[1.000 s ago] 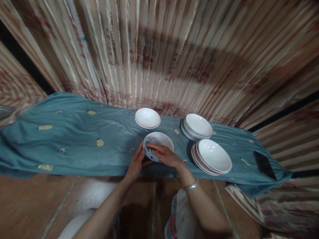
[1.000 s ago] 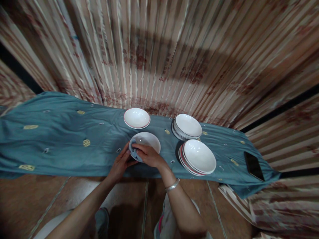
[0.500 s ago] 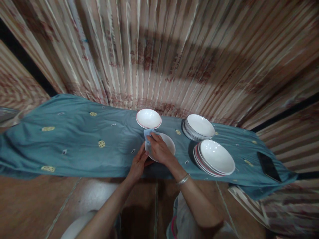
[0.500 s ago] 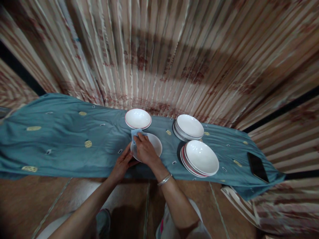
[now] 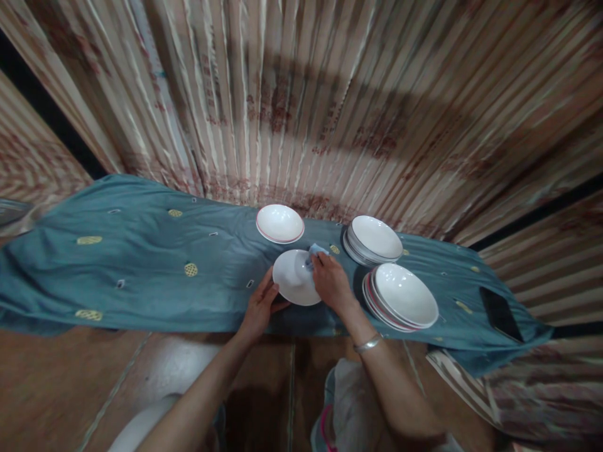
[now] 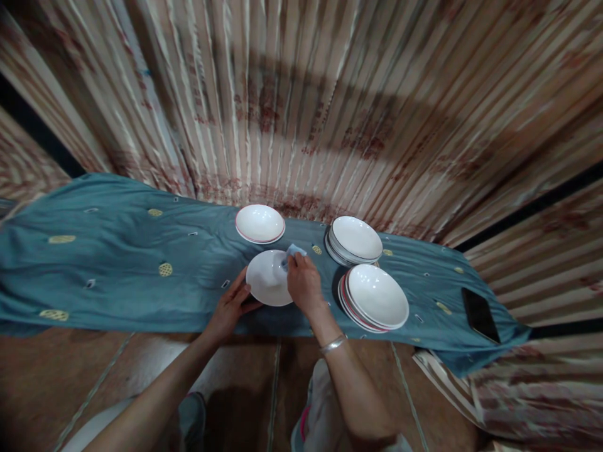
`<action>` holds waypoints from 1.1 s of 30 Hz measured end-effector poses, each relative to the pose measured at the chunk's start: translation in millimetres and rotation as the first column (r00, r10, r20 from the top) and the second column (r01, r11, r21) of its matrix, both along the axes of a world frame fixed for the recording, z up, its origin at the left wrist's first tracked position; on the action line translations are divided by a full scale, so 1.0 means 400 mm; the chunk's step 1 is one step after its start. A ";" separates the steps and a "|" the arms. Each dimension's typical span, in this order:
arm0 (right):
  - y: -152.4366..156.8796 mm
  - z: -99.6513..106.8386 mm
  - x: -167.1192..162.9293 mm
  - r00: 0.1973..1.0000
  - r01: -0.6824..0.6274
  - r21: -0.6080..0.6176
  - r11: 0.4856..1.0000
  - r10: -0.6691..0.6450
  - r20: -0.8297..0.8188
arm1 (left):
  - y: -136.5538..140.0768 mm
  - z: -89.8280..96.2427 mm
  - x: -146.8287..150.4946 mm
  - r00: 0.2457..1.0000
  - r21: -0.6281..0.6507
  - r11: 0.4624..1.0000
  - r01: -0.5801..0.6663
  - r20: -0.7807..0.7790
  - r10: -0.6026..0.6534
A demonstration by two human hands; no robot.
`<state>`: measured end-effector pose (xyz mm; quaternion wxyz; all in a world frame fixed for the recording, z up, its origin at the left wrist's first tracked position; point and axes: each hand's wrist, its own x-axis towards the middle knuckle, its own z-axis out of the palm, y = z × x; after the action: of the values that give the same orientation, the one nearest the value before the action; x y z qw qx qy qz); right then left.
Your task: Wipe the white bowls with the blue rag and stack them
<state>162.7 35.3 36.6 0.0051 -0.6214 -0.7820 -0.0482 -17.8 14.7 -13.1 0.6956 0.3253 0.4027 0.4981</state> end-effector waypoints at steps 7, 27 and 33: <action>-0.083 0.046 0.029 0.985 0.101 -0.031 0.994 -0.104 -0.136 | -0.003 0.011 0.005 0.999 0.008 1.000 -0.025 0.032 0.025; -0.156 0.017 -0.070 0.884 -0.178 -0.019 0.984 0.151 -0.442 | -0.001 -0.021 0.008 1.000 -0.014 1.000 -0.011 0.007 0.011; -0.123 0.001 -0.114 0.824 -0.199 0.043 0.979 0.191 -0.534 | -0.002 -0.021 0.008 0.999 0.010 0.999 -0.031 0.017 0.031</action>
<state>117.1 -14.0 37.0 0.2231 -0.5270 -0.8091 0.1335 -14.7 13.8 -21.7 0.6895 0.3184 0.3993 0.5136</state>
